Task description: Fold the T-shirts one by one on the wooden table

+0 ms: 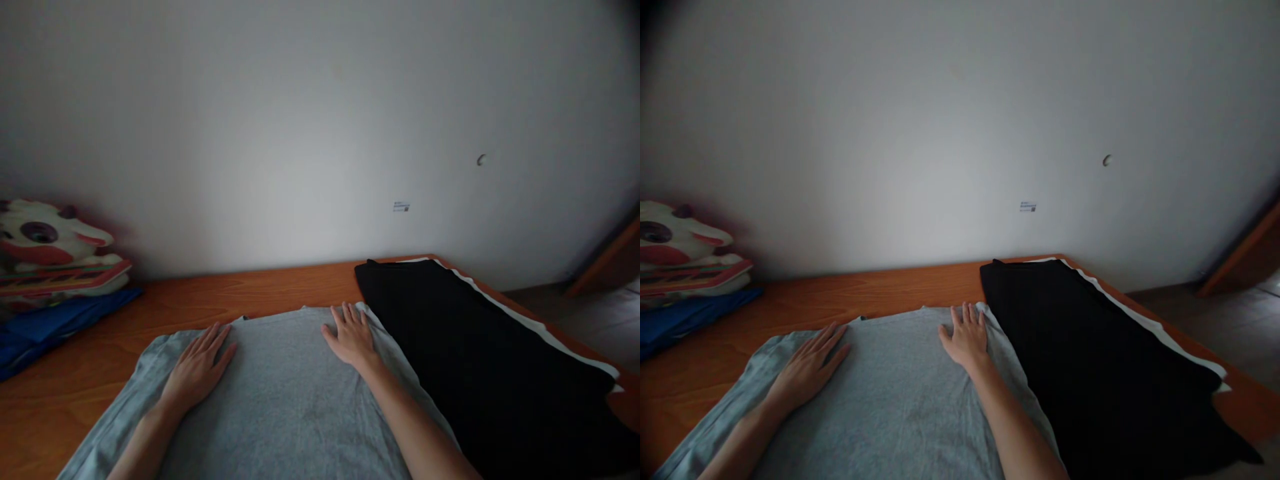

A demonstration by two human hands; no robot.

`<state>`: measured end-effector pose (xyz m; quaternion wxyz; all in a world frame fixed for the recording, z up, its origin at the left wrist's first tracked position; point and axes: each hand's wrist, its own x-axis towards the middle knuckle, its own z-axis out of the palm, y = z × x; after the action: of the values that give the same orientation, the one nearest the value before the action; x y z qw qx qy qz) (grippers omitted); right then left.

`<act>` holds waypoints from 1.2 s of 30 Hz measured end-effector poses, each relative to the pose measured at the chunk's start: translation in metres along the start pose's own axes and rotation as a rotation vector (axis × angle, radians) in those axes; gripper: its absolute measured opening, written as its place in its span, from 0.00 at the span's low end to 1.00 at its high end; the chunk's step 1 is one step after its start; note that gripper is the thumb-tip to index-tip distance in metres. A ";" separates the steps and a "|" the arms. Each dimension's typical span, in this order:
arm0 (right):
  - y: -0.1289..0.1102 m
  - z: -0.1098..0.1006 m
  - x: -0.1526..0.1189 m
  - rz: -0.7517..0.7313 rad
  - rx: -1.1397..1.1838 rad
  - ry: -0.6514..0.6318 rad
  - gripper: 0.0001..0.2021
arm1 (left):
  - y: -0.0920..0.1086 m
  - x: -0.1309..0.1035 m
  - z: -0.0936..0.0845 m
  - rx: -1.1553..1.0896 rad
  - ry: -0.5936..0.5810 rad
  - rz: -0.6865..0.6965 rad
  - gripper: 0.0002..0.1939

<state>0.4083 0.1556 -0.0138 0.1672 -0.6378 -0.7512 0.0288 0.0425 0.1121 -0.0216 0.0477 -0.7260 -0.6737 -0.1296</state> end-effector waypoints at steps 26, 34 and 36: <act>-0.003 -0.003 0.005 -0.234 0.178 0.023 0.20 | 0.034 -0.001 -0.006 -0.103 0.015 0.220 0.28; 0.000 -0.001 0.008 -0.221 0.211 0.034 0.20 | 0.028 0.002 0.002 -0.120 0.016 0.211 0.28; 0.000 0.000 0.008 -0.221 0.209 0.032 0.20 | 0.030 0.001 0.002 -0.121 0.011 0.215 0.28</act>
<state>0.4073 0.1629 -0.0123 0.2470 -0.5308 -0.8069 0.0780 0.0724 0.1109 -0.0199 0.0211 -0.7948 -0.5828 -0.1679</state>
